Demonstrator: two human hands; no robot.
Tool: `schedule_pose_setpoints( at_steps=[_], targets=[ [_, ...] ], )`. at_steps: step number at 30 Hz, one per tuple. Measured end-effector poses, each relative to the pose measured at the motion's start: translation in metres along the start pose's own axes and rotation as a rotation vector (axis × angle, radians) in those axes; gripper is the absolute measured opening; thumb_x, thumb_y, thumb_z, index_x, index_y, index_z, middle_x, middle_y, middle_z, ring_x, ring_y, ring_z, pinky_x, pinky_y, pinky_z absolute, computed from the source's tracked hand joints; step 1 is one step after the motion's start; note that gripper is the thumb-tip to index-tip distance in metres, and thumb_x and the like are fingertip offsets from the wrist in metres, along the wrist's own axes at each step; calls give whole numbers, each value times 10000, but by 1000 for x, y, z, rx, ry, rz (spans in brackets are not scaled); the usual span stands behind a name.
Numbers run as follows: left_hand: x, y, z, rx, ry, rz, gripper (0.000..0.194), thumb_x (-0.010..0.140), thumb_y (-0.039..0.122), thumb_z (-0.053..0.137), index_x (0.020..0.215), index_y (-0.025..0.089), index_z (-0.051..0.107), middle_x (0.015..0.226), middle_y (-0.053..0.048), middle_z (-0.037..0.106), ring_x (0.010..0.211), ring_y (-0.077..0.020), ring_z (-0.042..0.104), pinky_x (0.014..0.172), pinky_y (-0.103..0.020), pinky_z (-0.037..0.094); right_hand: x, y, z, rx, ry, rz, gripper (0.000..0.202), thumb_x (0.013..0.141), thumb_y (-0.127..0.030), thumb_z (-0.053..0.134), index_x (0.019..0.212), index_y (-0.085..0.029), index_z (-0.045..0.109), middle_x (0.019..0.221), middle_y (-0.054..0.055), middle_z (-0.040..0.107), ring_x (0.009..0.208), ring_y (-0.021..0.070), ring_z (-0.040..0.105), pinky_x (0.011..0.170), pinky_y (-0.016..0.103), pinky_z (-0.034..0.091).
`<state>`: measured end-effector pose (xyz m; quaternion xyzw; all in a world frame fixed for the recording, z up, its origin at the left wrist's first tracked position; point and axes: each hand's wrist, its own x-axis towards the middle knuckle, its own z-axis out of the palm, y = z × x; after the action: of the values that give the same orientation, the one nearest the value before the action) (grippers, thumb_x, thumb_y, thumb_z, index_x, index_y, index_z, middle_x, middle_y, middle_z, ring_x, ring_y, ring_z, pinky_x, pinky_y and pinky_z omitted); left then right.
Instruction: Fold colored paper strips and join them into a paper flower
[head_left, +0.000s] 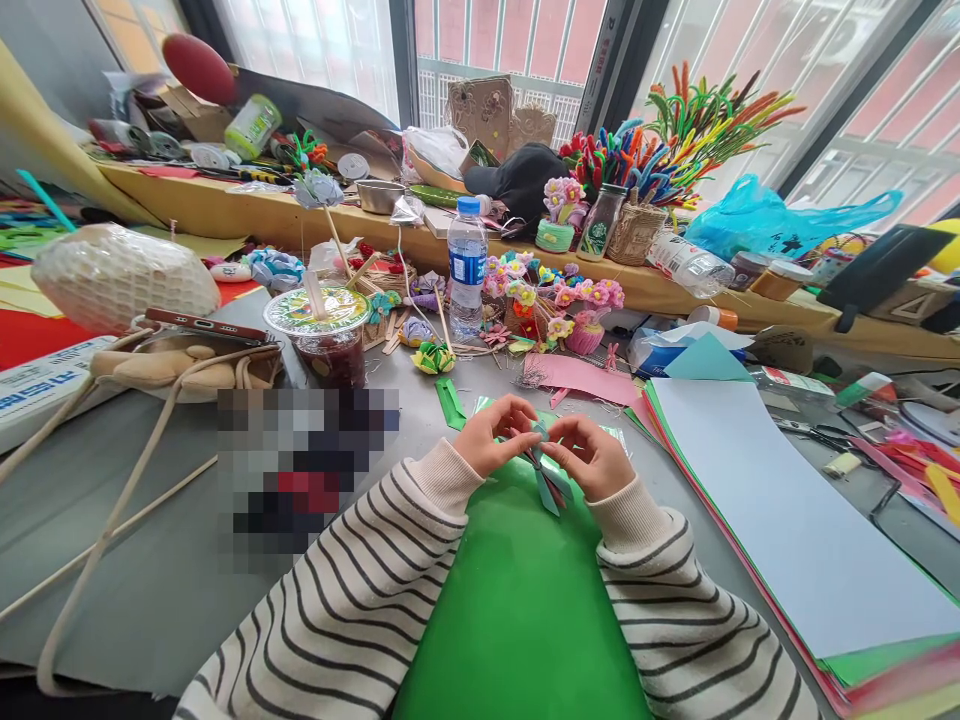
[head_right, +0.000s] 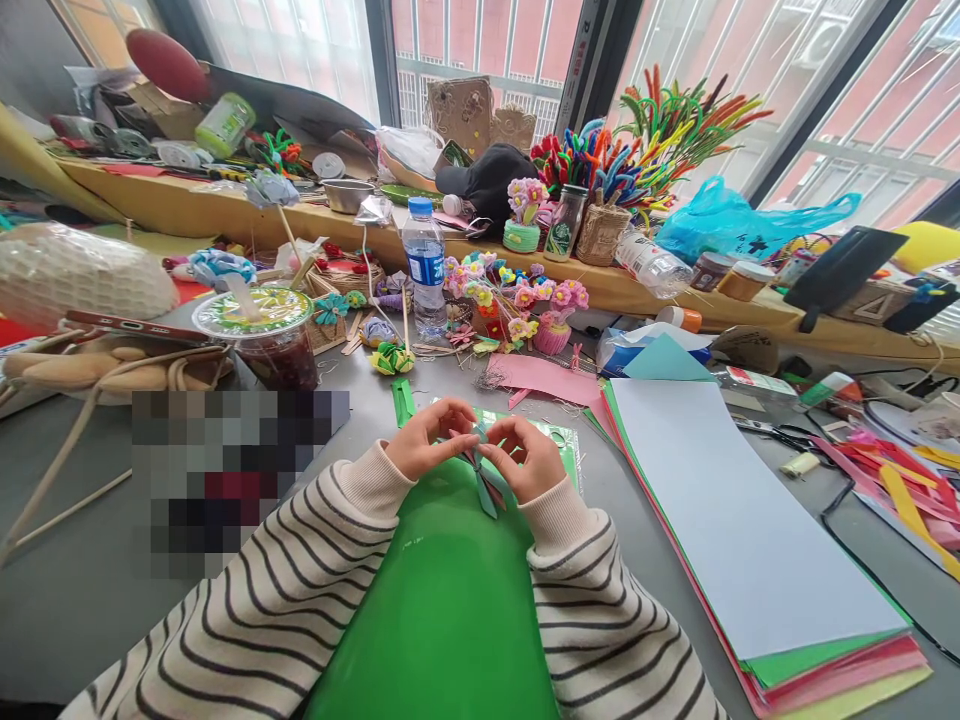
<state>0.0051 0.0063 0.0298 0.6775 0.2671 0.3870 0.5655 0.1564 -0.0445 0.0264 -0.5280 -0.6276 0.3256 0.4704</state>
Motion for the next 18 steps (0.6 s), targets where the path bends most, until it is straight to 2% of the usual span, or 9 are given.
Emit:
schedule_pose_setpoints(
  at_steps=[5,18],
  targets=[
    [-1,-3,0,12,-22,11,232,672,262,598,833,146,477,655,26,480,612,-86,484,603,-226,399,2,0,-3,-5,-36,30,219,677,-367,588,736,-178,497,673,3,536,548,108,488,493,237,416],
    [2,-2,0,121,-30,70,136,708,202,543,816,141,486,711,-3,498,663,-104,486,652,-251,412,1,-4,2,8,40,41,222,657,-362,601,710,-177,490,638,-18,522,482,81,435,416,200,351]
  ],
)
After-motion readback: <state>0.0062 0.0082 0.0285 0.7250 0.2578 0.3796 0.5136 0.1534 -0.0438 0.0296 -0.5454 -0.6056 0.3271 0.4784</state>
